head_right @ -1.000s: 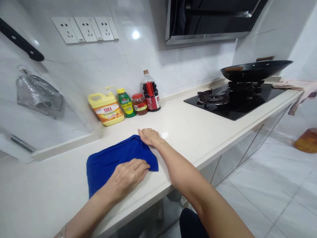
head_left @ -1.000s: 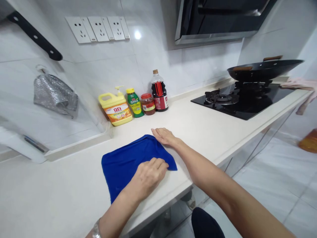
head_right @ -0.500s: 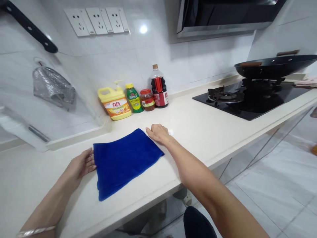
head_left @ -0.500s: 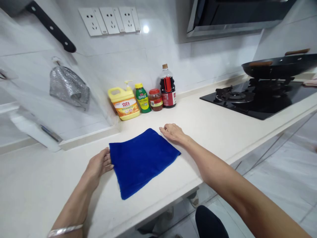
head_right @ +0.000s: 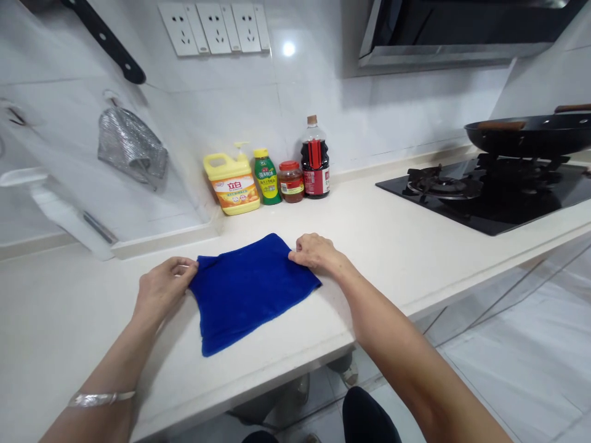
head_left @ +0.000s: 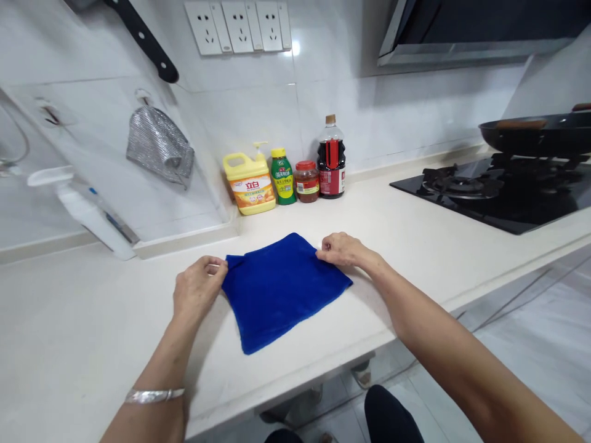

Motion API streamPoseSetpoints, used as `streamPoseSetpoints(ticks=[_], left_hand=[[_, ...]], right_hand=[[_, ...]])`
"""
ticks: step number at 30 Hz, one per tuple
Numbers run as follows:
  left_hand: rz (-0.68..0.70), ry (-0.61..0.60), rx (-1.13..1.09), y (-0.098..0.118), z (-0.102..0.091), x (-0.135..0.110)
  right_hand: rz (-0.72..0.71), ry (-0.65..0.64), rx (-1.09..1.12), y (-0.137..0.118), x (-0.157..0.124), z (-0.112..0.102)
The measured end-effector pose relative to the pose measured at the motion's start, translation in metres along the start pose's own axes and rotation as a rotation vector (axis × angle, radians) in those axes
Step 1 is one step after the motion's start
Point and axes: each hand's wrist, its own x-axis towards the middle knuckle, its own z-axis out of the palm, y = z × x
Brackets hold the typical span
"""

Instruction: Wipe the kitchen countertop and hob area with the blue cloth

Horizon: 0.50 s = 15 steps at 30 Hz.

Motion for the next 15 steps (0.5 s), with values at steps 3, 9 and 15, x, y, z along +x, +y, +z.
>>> streamPoseSetpoints(ticks=[3, 9, 15], left_hand=[[-0.030, 0.160, 0.085, -0.006, -0.009, -0.003], [0.147, -0.178, -0.270, 0.009, -0.020, -0.026], [0.458, -0.629, -0.026, 0.032, -0.034, -0.071]], right_hand=[[0.001, -0.001, -0.019, 0.000, -0.001, 0.001], [-0.022, -0.076, -0.022, 0.000, -0.003, -0.002], [-0.032, -0.080, -0.063, 0.000, -0.003, -0.001]])
